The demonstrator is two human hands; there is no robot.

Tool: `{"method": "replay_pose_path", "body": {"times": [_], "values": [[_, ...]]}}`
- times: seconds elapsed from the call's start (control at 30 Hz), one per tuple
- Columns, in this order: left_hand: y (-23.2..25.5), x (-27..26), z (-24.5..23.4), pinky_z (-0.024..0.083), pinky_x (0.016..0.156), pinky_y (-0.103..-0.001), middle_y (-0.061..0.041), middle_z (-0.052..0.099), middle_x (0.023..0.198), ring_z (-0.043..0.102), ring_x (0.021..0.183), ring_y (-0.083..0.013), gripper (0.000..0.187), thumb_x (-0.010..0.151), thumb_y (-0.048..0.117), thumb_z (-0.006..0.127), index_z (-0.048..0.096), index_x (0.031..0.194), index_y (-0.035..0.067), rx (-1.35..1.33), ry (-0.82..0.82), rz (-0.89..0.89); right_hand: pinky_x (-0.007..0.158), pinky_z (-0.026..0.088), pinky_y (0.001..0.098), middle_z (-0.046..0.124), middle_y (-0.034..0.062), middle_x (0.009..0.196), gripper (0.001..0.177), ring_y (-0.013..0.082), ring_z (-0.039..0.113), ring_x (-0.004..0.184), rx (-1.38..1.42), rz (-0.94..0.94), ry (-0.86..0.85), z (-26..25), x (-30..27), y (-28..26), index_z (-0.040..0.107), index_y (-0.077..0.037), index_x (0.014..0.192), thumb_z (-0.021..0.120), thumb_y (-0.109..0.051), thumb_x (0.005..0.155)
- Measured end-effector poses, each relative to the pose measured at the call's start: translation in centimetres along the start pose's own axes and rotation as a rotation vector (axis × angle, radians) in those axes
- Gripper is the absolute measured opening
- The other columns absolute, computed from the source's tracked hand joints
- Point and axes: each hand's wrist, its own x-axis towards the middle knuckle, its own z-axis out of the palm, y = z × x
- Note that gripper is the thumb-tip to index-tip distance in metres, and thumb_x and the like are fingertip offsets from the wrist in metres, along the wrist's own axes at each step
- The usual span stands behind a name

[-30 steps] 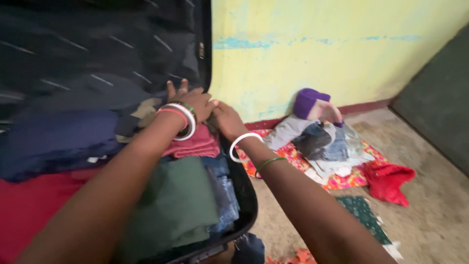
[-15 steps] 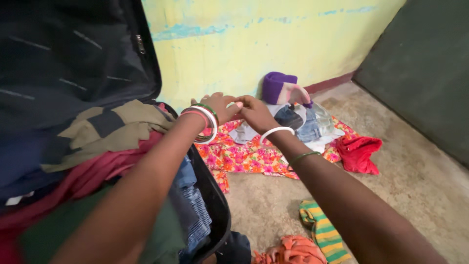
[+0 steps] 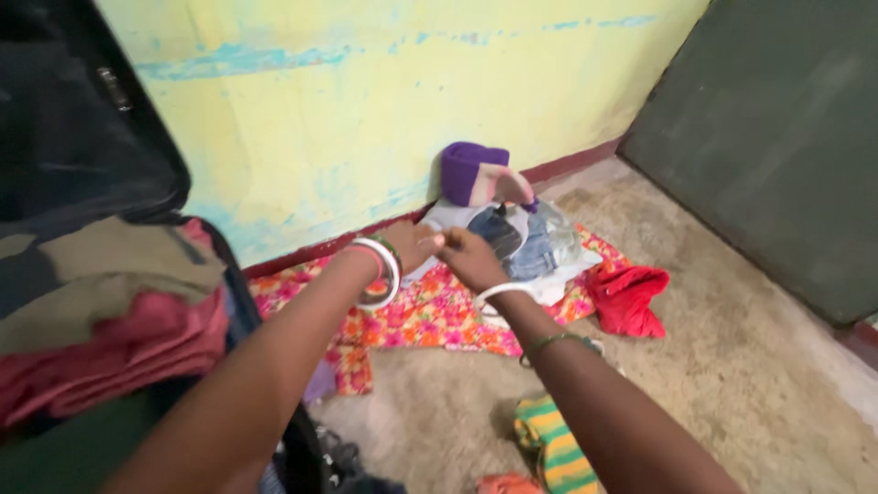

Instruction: The person folds various garments by hand and packs them into an open suitcase.

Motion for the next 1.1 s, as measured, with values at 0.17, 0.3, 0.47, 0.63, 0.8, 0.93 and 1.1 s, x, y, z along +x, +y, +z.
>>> {"method": "replay_pose_path", "body": {"times": [0.17,0.3,0.47,0.63,0.8,0.93,1.1], "values": [[-1.0,3.1,3.2,0.048,0.104,-0.051,-0.022,0.068,0.127,0.064,0.120,-0.0407,0.055,0.101,0.052,0.037,0.067,0.128,0.015,-0.145,-0.064,-0.047,0.086,0.054,0.0312,0.074,0.0070,0.107,0.031,0.0143,0.068,0.099,0.101,0.107,0.023,-0.3,0.6,5.6,0.069,-0.001,0.116,0.068,-0.021,0.091],[-2.9,6.1,7.5,0.045,0.101,-0.051,-0.029,0.056,0.130,0.057,0.119,-0.0448,0.050,0.101,0.047,0.044,0.066,0.132,0.014,-0.121,0.050,0.012,0.084,0.054,0.0285,0.074,0.0072,0.106,0.032,0.0140,0.067,0.094,0.258,0.198,0.055,1.3,1.8,11.9,0.068,0.000,0.118,0.068,-0.016,0.091],[-5.5,9.5,12.4,0.050,0.099,-0.047,-0.022,0.070,0.118,0.067,0.112,-0.0395,0.045,0.099,0.042,0.048,0.070,0.125,0.013,-0.219,0.030,-0.083,0.077,0.052,0.0285,0.074,0.0074,0.102,0.032,0.0138,0.065,0.088,0.287,0.290,0.100,4.5,4.0,19.1,0.071,0.000,0.118,0.069,-0.016,0.090],[-8.8,11.4,14.1,0.052,0.096,-0.046,-0.022,0.072,0.116,0.069,0.109,-0.0378,0.042,0.100,0.038,0.048,0.066,0.127,0.012,-0.229,-0.109,-0.221,0.065,0.054,0.0358,0.065,0.0071,0.101,0.039,0.0157,0.061,0.082,0.352,0.522,0.167,8.3,6.1,21.8,0.070,-0.012,0.127,0.067,-0.015,0.089],[-11.2,12.1,15.1,0.056,0.093,-0.043,-0.018,0.074,0.116,0.075,0.106,-0.0328,0.041,0.097,0.031,0.046,0.066,0.131,0.021,-0.400,-0.172,-0.437,0.063,0.052,0.0304,0.070,0.0031,0.096,0.044,0.0159,0.065,0.076,0.664,0.669,0.069,10.8,7.5,21.8,0.061,-0.017,0.136,0.060,-0.017,0.091],[-15.0,13.3,18.5,0.050,0.096,-0.046,-0.019,0.069,0.123,0.065,0.114,-0.0363,0.041,0.099,0.035,0.044,0.065,0.128,0.015,-0.303,-0.126,-0.249,0.061,0.048,0.0283,0.062,-0.0005,0.088,0.044,0.0125,0.057,0.069,0.804,0.705,0.016,12.7,8.0,22.5,0.057,-0.018,0.140,0.061,-0.025,0.097],[-16.0,13.7,19.8,0.049,0.101,-0.047,-0.023,0.066,0.128,0.064,0.120,-0.0375,0.048,0.108,0.038,0.034,0.069,0.120,0.006,-0.115,-0.111,-0.089,0.058,0.048,0.0296,0.058,0.0012,0.078,0.034,0.0133,0.056,0.067,0.892,0.719,0.001,13.7,8.2,23.7,0.061,-0.012,0.127,0.059,-0.031,0.099]]}}
